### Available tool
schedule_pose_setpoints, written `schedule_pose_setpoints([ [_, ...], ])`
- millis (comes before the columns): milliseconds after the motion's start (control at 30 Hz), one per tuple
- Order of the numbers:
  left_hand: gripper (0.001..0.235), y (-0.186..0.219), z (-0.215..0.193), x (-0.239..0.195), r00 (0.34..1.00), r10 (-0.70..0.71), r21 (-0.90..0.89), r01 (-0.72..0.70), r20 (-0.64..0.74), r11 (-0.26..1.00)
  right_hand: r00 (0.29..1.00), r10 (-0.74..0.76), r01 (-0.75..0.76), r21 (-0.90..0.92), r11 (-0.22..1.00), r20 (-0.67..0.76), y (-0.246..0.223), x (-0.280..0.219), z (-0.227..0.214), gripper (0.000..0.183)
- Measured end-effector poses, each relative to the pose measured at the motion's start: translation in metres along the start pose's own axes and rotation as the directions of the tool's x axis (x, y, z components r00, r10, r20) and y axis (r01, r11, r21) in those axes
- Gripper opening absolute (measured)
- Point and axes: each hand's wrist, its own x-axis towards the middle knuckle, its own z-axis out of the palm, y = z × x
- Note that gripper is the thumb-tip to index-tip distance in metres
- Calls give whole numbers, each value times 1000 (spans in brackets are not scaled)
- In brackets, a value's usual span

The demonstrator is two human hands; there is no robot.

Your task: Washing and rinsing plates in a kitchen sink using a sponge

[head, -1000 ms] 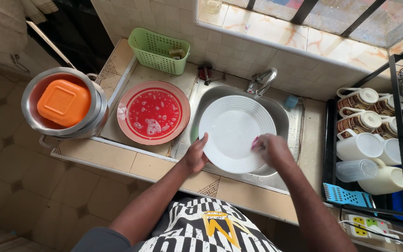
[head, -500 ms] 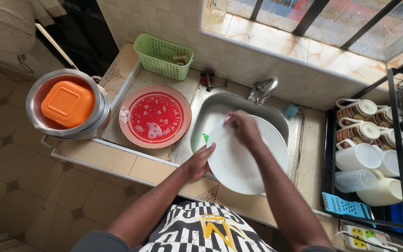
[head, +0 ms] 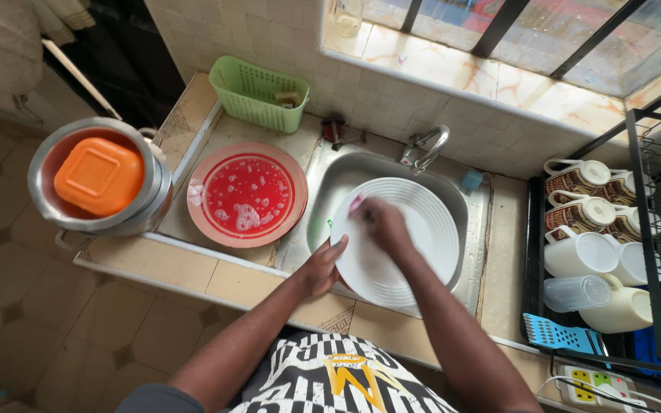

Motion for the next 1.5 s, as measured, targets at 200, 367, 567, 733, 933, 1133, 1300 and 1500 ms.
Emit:
schedule_pose_setpoints([
  [200,39,-1,-1,1,997,47,-87,-53,-66,995,953,176,-145,-138,980,247,-18,-63,1,17],
  [367,46,35,34,-32,992,57,-67,-65,-114,996,943,249,-231,-102,968,222,-6,-82,-44,17],
  [567,46,17,20,-20,996,61,-11,-62,-61,998,953,301,-300,-256,919,-39,79,-48,-56,5],
  [733,45,10,6,-8,998,49,21,-48,-32,999,980,188,-196,-124,973,-71,60,-16,-15,14],
  [933,43,26,29,-23,997,61,-9,-62,-48,998,992,105,-100,-61,993,76,7,-55,21,13],
  [1133,46,33,29,-29,994,78,1,-78,-76,997,981,170,-166,-51,985,97,2,-98,-17,14],
  [1300,46,32,33,-31,997,50,33,-48,-64,998,972,233,-220,-229,948,29,64,-81,-47,11],
  [1500,46,21,25,-22,1000,11,66,-10,-22,998,974,173,-207,-262,943,-148,65,-20,-49,11],
])
